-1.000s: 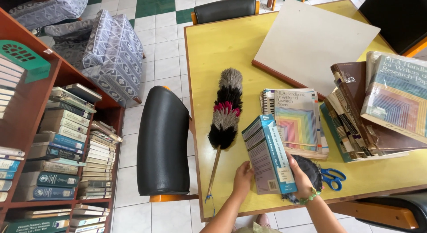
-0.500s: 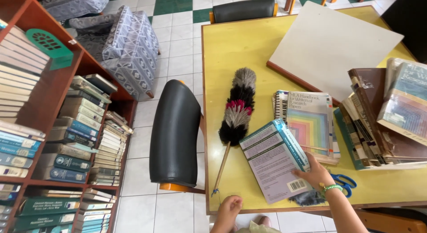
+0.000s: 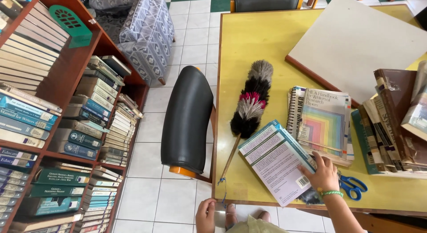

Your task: A person retrieves a book from a library shelf, cleans it with a duster, and applies clear tape to the spine for repair.

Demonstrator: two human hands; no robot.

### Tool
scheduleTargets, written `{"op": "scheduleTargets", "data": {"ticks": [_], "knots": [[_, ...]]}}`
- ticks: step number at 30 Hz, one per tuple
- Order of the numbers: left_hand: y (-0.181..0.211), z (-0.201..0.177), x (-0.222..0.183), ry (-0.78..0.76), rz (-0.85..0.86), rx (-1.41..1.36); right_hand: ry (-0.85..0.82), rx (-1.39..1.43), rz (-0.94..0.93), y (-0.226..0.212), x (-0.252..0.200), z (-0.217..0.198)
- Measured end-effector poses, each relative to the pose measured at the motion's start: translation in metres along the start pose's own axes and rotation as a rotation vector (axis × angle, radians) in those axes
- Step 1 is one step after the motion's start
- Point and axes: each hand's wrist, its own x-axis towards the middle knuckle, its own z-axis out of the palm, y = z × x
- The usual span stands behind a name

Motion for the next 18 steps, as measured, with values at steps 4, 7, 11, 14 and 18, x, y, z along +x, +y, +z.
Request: {"op": "scheduleTargets", "data": {"ticks": [4,7,11,14,18], "knots": [[0.015,-0.006,-0.02,0.005,-0.3,-0.139,0.601,-0.151,-0.574,0.037,0.012,0.058],[-0.021,0.011,-0.006,-0.041,-0.208,0.012,0.38,0.217,-0.977,-0.005,-0.027,0.066],[0.002,-0.003,-0.021,-0.097,-0.213,-0.016,-0.03,0.184,-0.941,-0.028,-0.034,0.118],[0.004,0.002,-0.022,-0.129,-0.21,-0.089,-0.144,0.171,-1.008,-0.06,-0.044,0.138],[-0.006,0.026,-0.025,-0.5,-0.411,-0.437,-0.341,0.193,-1.002,-0.092,-0.057,0.147]]}}
